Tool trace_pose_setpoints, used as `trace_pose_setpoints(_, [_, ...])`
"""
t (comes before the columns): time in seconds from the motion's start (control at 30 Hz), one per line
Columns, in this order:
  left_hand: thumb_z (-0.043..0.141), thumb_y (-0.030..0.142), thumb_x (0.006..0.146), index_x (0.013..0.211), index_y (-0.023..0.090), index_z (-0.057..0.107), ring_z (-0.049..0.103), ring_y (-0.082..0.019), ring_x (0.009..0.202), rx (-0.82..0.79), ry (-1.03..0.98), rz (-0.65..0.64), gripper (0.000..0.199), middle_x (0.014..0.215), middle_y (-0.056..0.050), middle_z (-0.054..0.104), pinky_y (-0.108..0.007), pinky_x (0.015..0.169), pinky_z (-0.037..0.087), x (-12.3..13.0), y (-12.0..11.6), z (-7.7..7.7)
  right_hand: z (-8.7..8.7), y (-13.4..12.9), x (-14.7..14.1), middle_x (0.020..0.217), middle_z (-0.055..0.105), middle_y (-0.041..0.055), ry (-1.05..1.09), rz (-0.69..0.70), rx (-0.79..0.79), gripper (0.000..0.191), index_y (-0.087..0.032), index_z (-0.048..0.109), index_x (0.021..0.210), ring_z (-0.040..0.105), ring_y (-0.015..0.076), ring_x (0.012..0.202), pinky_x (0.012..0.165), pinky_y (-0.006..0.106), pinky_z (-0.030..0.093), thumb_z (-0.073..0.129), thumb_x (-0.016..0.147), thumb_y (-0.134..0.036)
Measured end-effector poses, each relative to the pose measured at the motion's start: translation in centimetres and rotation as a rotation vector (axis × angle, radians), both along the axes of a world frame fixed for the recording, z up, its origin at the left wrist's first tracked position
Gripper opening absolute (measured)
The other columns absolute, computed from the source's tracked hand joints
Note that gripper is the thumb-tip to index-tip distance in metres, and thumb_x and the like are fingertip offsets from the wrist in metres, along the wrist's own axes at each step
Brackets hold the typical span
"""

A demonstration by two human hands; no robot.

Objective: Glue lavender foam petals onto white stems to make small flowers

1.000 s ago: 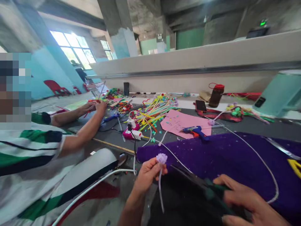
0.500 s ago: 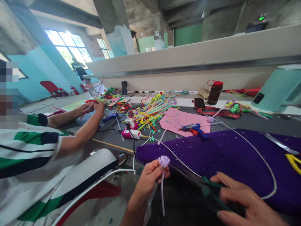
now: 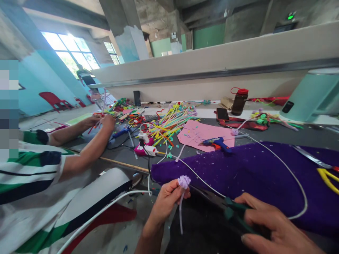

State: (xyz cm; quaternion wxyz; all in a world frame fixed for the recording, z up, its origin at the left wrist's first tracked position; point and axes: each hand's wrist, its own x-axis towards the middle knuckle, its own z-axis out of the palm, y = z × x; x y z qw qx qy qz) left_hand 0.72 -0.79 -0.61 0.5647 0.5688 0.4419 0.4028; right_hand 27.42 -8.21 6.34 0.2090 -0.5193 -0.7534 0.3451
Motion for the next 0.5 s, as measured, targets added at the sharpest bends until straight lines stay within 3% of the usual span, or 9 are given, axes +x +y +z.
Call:
trace_pose_setpoints(0.23, [0.052,0.031,0.08,0.076,0.014,0.065,0.047,-0.01,0.057,0.08,0.131,-0.028,0.022,0.065,-0.002,0.061,-0.02,0.052,0.032,-0.7,0.2,0.5,-2.6,-1.1,1.4,0.123,0.054,0.0025,-0.022,-0.145,-0.094,0.012,-0.026,0.069,0.075,0.048,0.0286,0.115,0.087,0.033,0.048,0.063,0.07,-0.035])
trace_pose_setpoints(0.37, [0.051,0.03,0.08,0.075,0.015,0.065,0.05,-0.012,0.063,0.138,0.171,-0.072,0.021,0.066,-0.002,0.06,-0.021,0.058,0.037,-0.9,0.4,1.1,-1.4,-0.5,1.3,0.108,0.062,0.0025,-0.033,-0.049,-0.062,0.011,-0.026,0.07,0.076,0.056,0.0244,0.103,0.081,0.028,0.05,0.062,0.071,-0.031])
trace_pose_setpoints(0.5, [0.055,0.029,0.076,0.076,0.016,0.065,0.051,-0.013,0.062,0.09,0.225,-0.031,0.017,0.066,-0.001,0.06,-0.022,0.059,0.039,-0.9,0.5,0.9,0.0,0.2,0.7,0.092,0.064,0.0005,-0.015,0.021,0.002,0.009,-0.025,0.07,0.073,0.061,0.0192,0.089,0.068,0.02,0.051,0.062,0.07,-0.025])
